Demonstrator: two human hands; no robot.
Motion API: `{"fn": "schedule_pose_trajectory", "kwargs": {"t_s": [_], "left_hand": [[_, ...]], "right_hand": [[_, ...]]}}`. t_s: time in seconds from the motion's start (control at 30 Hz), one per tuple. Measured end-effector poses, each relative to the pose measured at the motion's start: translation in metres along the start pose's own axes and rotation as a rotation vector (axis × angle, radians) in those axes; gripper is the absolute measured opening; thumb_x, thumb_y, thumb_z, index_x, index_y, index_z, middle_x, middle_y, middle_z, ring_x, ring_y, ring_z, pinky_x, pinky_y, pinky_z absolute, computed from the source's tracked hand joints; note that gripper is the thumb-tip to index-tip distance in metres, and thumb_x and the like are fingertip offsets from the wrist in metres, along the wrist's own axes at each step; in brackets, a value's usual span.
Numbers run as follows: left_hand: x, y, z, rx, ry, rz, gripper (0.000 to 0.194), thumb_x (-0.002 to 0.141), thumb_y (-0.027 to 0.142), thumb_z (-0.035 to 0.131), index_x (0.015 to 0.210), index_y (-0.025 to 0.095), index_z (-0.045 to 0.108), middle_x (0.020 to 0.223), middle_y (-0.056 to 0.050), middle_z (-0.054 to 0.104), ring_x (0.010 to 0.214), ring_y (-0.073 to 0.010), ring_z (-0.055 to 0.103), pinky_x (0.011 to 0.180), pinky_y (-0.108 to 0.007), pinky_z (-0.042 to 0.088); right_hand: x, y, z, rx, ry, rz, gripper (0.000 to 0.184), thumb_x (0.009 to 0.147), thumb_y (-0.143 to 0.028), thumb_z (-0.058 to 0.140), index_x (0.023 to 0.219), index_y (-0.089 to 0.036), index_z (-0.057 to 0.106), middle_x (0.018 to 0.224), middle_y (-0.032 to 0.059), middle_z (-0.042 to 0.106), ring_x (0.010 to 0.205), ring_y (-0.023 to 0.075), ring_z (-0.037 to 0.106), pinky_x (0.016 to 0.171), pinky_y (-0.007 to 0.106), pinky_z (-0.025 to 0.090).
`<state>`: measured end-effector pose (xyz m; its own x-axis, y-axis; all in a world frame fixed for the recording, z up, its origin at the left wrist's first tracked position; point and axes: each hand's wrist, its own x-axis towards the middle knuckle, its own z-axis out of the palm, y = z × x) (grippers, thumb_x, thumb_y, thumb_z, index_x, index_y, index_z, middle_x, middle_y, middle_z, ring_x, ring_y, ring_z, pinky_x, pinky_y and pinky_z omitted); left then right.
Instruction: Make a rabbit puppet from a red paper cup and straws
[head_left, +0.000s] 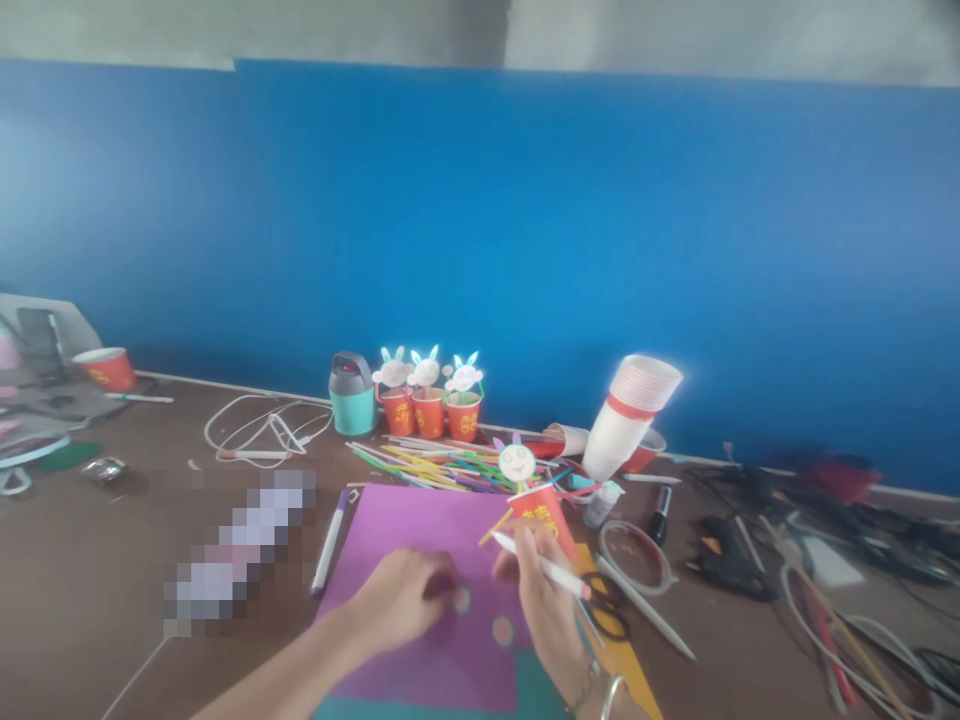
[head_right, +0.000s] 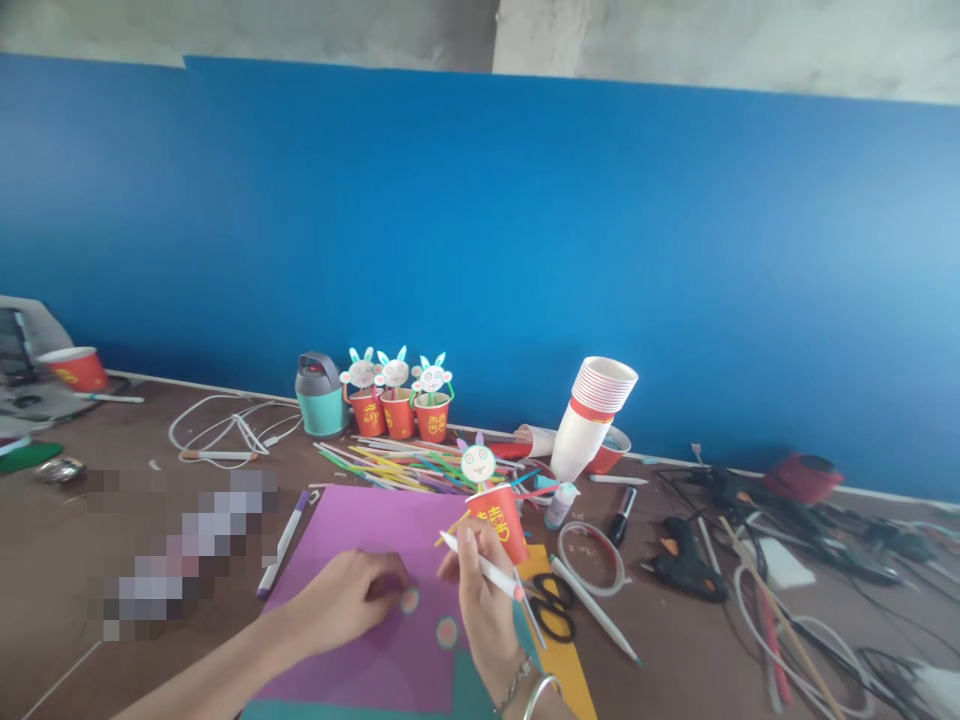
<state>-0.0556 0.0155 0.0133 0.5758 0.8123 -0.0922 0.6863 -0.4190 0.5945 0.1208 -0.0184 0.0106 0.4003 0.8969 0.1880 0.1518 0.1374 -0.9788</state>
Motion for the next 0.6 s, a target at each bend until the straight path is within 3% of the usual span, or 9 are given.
{"fn": "schedule_pose_trajectory", "kwargs": {"t_s": [0.07,0.13,0.2,0.23,0.33,0.47,0.53,0.6], "left_hand": [[0.0,0.0,0.0,-0.02,0.009,0.0,0.018,0.076,0.022,0.051,0.082,0.027,0.067,0.067,0.002,0.066,0.061,-0.0155,0.058,0.055,-0.023,0.033],[0.002,-0.001,0.001,-0.072,0.043,-0.003,0.018,0.076,0.019,0.049,0.085,0.024,0.064,0.066,0.002,0.065,0.06,-0.0147,0.058,0.055,-0.023,0.034],[0.005,-0.004,0.001,-0.16,0.099,-0.009,0.017,0.079,0.019,0.045,0.087,0.022,0.06,0.064,0.002,0.062,0.058,-0.0139,0.057,0.056,-0.022,0.035],[0.007,-0.007,0.0,-0.217,0.142,-0.012,0.016,0.081,0.02,0.043,0.086,0.021,0.058,0.063,0.003,0.06,0.058,-0.0135,0.056,0.056,-0.022,0.035],[0.012,-0.012,0.0,-0.408,0.245,-0.052,0.019,0.085,0.031,0.041,0.073,0.019,0.05,0.06,0.003,0.053,0.057,-0.0127,0.052,0.054,-0.022,0.035],[0.016,-0.013,0.002,-0.673,0.095,-0.1,0.03,0.081,0.048,0.05,0.075,0.018,0.049,0.055,0.005,0.052,0.047,-0.0105,0.049,0.049,-0.022,0.036],[0.016,-0.011,0.001,-0.744,0.02,-0.114,0.027,0.078,0.043,0.055,0.082,0.017,0.051,0.058,0.003,0.057,0.044,-0.0101,0.05,0.046,-0.022,0.037],[0.015,-0.013,-0.005,-0.692,0.028,-0.123,0.02,0.078,0.036,0.053,0.082,0.016,0.052,0.06,0.001,0.06,0.043,-0.0111,0.053,0.046,-0.022,0.038]], "right_hand": [[0.0,0.0,-0.002,-0.083,-0.086,0.006,0.034,0.086,-0.043,0.047,0.063,-0.02,0.056,0.042,-0.0056,0.044,0.041,0.0126,0.044,0.046,0.025,0.042],[0.001,0.004,-0.002,-0.178,-0.198,-0.03,0.029,0.087,-0.038,0.047,0.071,-0.018,0.06,0.053,-0.0023,0.054,0.049,0.0139,0.052,0.051,0.026,0.046],[0.001,0.01,-0.003,-0.265,-0.286,-0.134,0.022,0.086,-0.03,0.047,0.096,-0.016,0.062,0.079,0.0048,0.065,0.07,0.0182,0.062,0.066,0.03,0.052],[0.001,0.014,-0.004,-0.311,-0.319,-0.201,0.028,0.086,-0.025,0.046,0.109,-0.015,0.058,0.093,0.0086,0.066,0.082,0.0207,0.064,0.076,0.034,0.053],[0.0,0.024,-0.003,-0.501,-0.404,-0.345,0.049,0.08,-0.012,0.042,0.129,-0.011,0.045,0.121,0.0162,0.059,0.113,0.0265,0.055,0.097,0.045,0.044],[-0.004,0.02,0.002,-0.724,-0.521,-0.412,0.073,0.071,-0.002,0.039,0.141,-0.018,0.031,0.135,0.0115,0.05,0.128,0.0251,0.042,0.105,0.046,0.037],[-0.006,0.013,0.004,-0.76,-0.593,-0.447,0.079,0.068,0.0,0.039,0.144,-0.021,0.026,0.136,0.0091,0.05,0.127,0.0238,0.042,0.106,0.044,0.036],[-0.005,0.004,0.004,-0.758,-0.636,-0.465,0.079,0.069,0.0,0.038,0.144,-0.021,0.025,0.133,0.0088,0.052,0.123,0.0224,0.045,0.104,0.041,0.037]]}}
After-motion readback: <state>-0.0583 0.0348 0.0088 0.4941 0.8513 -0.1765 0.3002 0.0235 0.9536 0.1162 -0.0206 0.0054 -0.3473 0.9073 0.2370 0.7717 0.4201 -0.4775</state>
